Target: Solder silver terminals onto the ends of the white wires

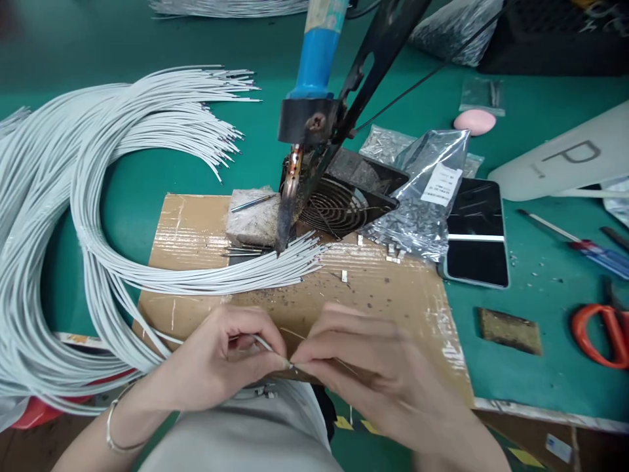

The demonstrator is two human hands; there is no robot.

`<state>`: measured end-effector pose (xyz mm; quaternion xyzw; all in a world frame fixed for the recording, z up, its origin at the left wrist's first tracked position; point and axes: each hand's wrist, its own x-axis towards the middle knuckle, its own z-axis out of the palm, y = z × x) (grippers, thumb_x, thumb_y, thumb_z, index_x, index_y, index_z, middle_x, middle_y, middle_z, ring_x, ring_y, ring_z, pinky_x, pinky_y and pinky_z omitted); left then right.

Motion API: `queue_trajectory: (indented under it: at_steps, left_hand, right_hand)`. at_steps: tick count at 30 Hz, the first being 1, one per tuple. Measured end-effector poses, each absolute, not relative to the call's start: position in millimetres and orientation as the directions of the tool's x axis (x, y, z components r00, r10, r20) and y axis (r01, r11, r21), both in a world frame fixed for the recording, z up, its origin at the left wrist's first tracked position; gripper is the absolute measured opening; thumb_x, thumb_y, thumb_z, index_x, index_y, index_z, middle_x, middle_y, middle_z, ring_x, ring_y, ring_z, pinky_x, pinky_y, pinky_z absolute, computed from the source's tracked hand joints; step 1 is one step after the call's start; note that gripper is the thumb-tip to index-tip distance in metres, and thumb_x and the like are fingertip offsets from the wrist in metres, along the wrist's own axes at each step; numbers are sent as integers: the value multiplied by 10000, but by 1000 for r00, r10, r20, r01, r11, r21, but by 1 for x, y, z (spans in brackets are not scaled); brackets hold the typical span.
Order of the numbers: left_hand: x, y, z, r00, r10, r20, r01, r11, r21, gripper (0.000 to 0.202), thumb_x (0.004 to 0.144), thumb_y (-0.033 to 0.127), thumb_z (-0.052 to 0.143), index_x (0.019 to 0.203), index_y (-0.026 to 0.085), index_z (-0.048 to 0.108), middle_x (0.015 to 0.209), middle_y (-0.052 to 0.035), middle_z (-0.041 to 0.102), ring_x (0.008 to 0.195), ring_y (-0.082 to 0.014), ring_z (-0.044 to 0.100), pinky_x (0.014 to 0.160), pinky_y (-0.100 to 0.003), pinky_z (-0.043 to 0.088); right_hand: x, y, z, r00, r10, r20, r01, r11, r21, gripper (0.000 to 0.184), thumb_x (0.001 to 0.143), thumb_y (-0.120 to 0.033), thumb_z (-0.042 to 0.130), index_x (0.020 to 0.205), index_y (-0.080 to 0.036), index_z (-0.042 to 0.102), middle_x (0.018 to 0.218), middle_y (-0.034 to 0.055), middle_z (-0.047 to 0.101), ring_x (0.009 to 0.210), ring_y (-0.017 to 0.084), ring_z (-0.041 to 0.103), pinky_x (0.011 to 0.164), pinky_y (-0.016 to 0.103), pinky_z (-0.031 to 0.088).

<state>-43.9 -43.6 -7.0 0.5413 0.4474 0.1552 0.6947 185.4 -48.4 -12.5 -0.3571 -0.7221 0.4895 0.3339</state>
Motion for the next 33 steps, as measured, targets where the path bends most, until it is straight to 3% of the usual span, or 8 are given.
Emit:
queue_trajectory:
  at_steps: [3, 6, 8, 12, 20, 26, 30, 33]
  left_hand:
    - [-42, -48, -9, 558, 675, -483, 273, 400, 875, 231, 960, 352, 683, 812, 177, 710, 696, 2, 560, 599, -128, 377, 538, -291, 236]
    - [-36, -55, -15, 372, 787, -492, 232, 434, 871, 281, 958, 415, 672, 792, 190, 643, 611, 53, 427, 534, -108, 261, 489, -281, 168]
    - [-31, -57, -18, 257, 858, -444, 221, 395, 892, 280, 959, 400, 665, 775, 194, 618, 594, 62, 400, 526, -105, 249, 477, -273, 162]
    - [-25, -59, -17, 203, 904, -375, 270, 317, 909, 243, 965, 333, 654, 771, 191, 619, 585, 59, 441, 523, -101, 278, 470, -256, 192]
    - [-26, -65, -17, 182, 960, -211, 435, 114, 893, 218, 955, 256, 662, 748, 190, 646, 589, 50, 477, 505, -97, 328, 469, -242, 257]
    - [-24, -66, -21, 203, 977, -66, 507, -47, 860, 206, 933, 167, 665, 729, 191, 642, 563, 63, 486, 484, -84, 353, 468, -222, 285]
    - [-15, -68, -29, 120, 991, -61, 488, -5, 873, 223, 924, 166, 667, 711, 198, 608, 541, 70, 474, 469, -83, 371, 466, -220, 296]
    - [-8, -70, -34, 56, 986, -155, 367, 124, 922, 265, 947, 202, 643, 697, 206, 554, 529, 73, 467, 457, -86, 381, 451, -214, 297]
  right_hand:
    - [186, -42, -26, -544, 838, 46, -2, 54, -999, 119, 918, -176, 752, 852, -228, 837, 696, 17, 723, 640, 145, 625, 553, 252, 498]
    - [178, -49, -44, -324, 940, -103, -145, -157, -977, 96, 898, -226, 779, 847, -252, 857, 702, 17, 702, 592, 119, 615, 530, 225, 499]
    - [170, -58, -52, -197, 965, -173, -187, -210, -960, 108, 921, -259, 757, 912, -270, 863, 725, 15, 682, 596, 107, 621, 540, 209, 512]
    - [157, -73, -54, -141, 979, -148, -252, -180, -951, 128, 929, -282, 751, 1000, -291, 857, 748, 17, 672, 613, 114, 634, 543, 212, 514]
    - [151, -71, -42, 4, 998, -69, -112, -68, -991, 110, 863, -179, 779, 816, -250, 848, 638, 7, 658, 561, 115, 587, 483, 204, 448]
    - [146, -70, -39, 59, 993, -99, -105, -92, -990, 127, 790, -134, 772, 696, -210, 812, 583, -1, 617, 517, 105, 555, 460, 191, 430]
    - [127, -74, -47, 224, 964, -145, -214, -96, -972, 156, 781, -132, 763, 637, -191, 768, 538, -33, 549, 448, 72, 468, 407, 166, 364]
    - [109, -79, -57, 325, 937, -129, -256, -45, -966, 185, 843, -158, 724, 662, -193, 734, 557, -46, 533, 425, 68, 454, 393, 174, 376]
